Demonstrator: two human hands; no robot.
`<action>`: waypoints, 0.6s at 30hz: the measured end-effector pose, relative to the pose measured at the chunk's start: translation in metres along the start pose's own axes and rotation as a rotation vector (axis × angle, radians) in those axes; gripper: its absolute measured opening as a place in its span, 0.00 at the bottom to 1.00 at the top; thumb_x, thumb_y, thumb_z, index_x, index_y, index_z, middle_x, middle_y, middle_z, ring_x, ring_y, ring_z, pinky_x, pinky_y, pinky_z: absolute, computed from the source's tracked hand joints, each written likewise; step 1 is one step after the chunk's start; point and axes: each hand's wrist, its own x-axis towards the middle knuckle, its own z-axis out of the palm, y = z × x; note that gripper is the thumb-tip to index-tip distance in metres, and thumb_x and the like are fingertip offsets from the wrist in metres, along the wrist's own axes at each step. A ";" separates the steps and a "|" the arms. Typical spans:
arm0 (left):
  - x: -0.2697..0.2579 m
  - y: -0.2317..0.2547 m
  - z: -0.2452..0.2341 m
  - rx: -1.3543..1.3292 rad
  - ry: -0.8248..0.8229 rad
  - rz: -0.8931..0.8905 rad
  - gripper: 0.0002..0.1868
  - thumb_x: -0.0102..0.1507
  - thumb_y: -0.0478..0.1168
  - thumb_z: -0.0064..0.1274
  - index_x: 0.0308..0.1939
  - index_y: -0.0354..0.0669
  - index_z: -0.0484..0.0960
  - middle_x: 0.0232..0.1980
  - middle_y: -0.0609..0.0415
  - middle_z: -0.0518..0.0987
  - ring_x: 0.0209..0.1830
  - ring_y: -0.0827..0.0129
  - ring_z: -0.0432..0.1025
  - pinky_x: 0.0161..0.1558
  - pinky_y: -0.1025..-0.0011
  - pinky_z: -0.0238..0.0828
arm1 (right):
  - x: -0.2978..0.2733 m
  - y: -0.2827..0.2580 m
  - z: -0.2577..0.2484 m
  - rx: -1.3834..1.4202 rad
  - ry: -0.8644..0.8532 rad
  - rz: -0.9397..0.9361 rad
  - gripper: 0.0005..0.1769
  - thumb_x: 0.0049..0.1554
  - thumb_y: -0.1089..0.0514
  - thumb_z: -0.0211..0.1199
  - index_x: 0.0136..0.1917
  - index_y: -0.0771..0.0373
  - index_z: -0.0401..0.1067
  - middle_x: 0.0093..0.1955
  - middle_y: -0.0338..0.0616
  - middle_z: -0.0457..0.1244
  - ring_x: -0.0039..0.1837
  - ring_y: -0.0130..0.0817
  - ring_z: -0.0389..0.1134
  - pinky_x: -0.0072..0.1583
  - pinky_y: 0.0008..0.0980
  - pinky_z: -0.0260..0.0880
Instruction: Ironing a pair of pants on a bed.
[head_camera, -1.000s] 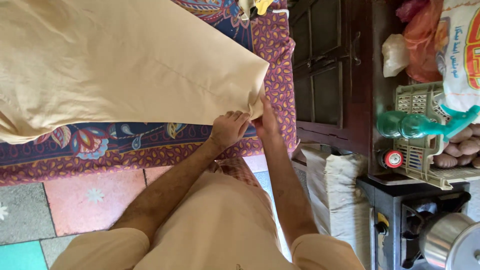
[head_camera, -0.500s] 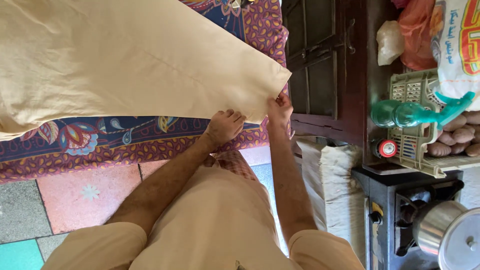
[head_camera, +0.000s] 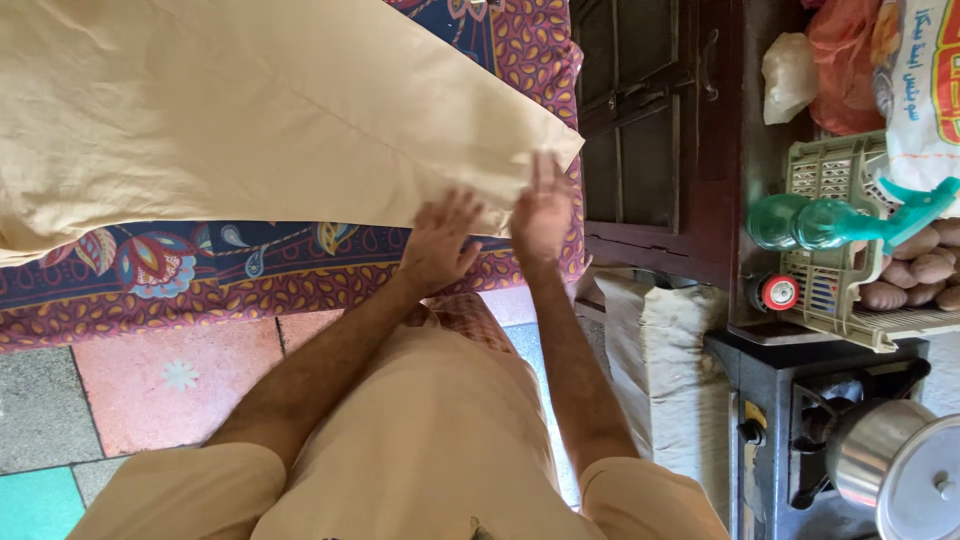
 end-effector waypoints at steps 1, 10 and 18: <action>-0.005 -0.002 0.003 -0.002 -0.001 0.000 0.32 0.68 0.53 0.49 0.74 0.44 0.70 0.79 0.48 0.61 0.81 0.54 0.51 0.75 0.46 0.46 | -0.002 -0.008 0.001 -0.002 -0.001 0.001 0.34 0.63 0.61 0.60 0.80 0.55 0.55 0.79 0.54 0.55 0.76 0.43 0.56 0.70 0.47 0.65; -0.016 -0.004 0.019 0.098 -0.382 0.073 0.42 0.67 0.67 0.41 0.78 0.51 0.56 0.84 0.49 0.49 0.84 0.55 0.38 0.75 0.34 0.23 | 0.027 -0.024 -0.052 -0.244 -0.748 -0.087 0.47 0.65 0.28 0.38 0.86 0.54 0.35 0.88 0.47 0.26 0.87 0.45 0.24 0.80 0.60 0.19; -0.001 0.011 -0.014 0.105 -0.285 -0.051 0.44 0.65 0.64 0.43 0.80 0.50 0.55 0.84 0.46 0.49 0.84 0.53 0.40 0.76 0.40 0.29 | 0.009 0.001 -0.001 -0.599 -0.477 -0.260 0.48 0.69 0.27 0.38 0.89 0.58 0.36 0.89 0.55 0.29 0.89 0.49 0.25 0.83 0.55 0.20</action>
